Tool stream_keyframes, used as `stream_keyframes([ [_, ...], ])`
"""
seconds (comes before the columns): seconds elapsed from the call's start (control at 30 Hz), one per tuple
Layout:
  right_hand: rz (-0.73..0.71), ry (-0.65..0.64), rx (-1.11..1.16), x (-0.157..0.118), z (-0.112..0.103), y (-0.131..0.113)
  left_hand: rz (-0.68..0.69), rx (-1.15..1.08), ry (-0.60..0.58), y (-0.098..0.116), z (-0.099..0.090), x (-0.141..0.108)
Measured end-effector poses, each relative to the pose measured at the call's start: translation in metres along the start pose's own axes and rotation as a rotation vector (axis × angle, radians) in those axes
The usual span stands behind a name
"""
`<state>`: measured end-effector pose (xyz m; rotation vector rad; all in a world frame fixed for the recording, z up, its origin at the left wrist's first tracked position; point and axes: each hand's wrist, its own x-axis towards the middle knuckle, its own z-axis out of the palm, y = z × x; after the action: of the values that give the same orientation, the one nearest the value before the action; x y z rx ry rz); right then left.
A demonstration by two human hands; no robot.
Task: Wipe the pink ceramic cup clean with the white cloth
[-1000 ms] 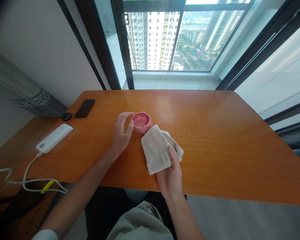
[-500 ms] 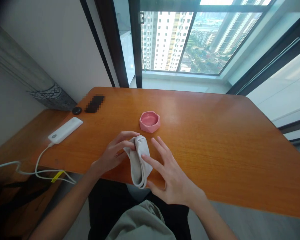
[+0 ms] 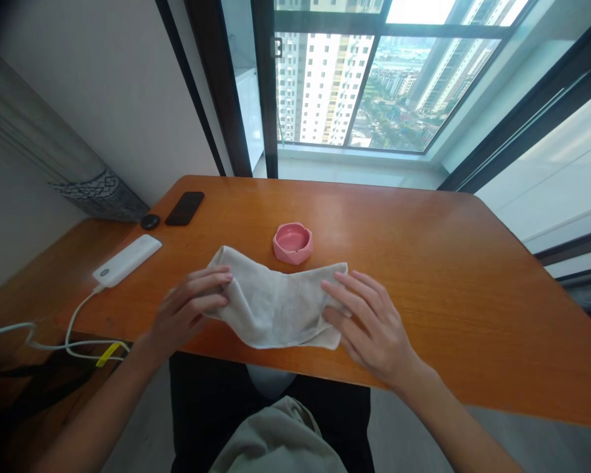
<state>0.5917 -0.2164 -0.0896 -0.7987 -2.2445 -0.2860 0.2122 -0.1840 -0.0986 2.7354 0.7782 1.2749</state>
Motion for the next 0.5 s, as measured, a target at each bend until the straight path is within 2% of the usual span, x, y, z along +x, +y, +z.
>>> stream_keyframes([
  [0.1, 0.003, -0.256, 0.014, -0.040, 0.000, -0.017, -0.062, 0.116, -0.224, 0.011, -0.003, -0.043],
  [0.17, 0.041, -0.358, 0.057, -0.062, -0.001, -0.023, -0.138, 0.107, -0.333, 0.021, -0.004, -0.064],
  [0.23, 0.111, -0.366, 0.079, -0.076, -0.005, -0.024, -0.218, 0.063, -0.401, 0.030, -0.006, -0.076],
  [0.33, 0.165, -0.331, 0.090, -0.081, -0.013, -0.018, -0.259, 0.028, -0.440, 0.036, -0.012, -0.076],
  [0.5, 0.209, -0.242, 0.133, -0.060, -0.023, -0.017, -0.272, -0.037, -0.397, 0.036, -0.017, -0.062],
])
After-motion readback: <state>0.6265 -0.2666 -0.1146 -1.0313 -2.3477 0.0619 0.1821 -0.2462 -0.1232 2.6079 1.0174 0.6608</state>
